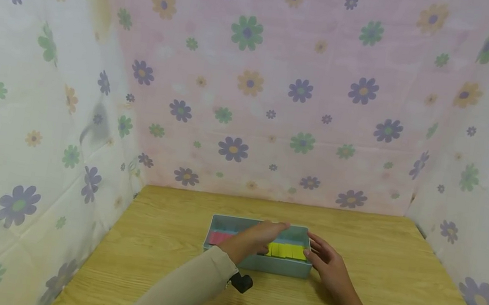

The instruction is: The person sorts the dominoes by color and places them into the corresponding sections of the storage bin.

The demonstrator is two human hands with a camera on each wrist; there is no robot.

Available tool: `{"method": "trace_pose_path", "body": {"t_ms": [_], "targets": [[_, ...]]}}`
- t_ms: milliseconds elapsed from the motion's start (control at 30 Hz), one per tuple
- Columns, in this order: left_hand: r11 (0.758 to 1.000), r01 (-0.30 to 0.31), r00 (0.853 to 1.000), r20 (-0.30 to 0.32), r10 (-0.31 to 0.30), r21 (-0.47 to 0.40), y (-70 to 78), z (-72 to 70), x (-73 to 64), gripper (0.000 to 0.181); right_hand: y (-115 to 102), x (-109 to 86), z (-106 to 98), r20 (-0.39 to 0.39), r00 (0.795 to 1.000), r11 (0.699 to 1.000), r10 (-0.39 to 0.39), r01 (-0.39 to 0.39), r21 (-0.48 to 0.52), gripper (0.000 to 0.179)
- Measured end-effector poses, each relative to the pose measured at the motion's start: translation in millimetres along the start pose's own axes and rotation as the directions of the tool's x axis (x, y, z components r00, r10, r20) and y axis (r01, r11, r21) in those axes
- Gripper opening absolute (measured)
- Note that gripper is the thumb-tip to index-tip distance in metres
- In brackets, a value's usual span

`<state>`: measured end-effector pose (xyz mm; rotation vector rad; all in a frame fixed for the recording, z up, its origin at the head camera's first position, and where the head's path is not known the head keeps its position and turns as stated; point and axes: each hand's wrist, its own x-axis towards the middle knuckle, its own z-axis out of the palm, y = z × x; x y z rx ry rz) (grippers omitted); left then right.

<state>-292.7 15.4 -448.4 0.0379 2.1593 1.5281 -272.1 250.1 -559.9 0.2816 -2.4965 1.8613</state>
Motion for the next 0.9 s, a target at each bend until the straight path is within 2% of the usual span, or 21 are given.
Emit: {"method": "trace_pose_path", "body": {"t_ms": [600,633,733,800,900], "targets": [[1.0,-0.015,1.0,-0.022,0.015,0.024,-1.2,-1.5,3.5,0.081,-4,-1.2,0,0.002,1.0,1.0,-0.007,0.007,-0.021,0.059],[0.999,-0.02,0.999,-0.025,0.022,0.05,-0.9,-2.9,1.8,0.081,-3,-1.2,0,0.004,1.0,1.0,-0.01,0.01,-0.02,0.059],[0.988,-0.055,0.996,-0.059,0.064,0.142,-0.3,-12.5,-8.5,0.077,-4,-1.0,-1,0.007,1.0,1.0,-0.024,0.024,-0.015,0.058],[0.973,-0.094,0.989,-0.096,0.116,0.211,-1.5,-23.9,-20.0,0.069,-4,-1.3,-1,0.01,1.0,1.0,-0.023,0.023,0.003,0.058],[0.952,-0.17,0.964,-0.159,0.215,0.256,-11.7,-48.1,-37.6,0.06,-5,-1.8,-2,0.016,1.0,0.999,-0.01,0.009,0.048,0.06]]}}
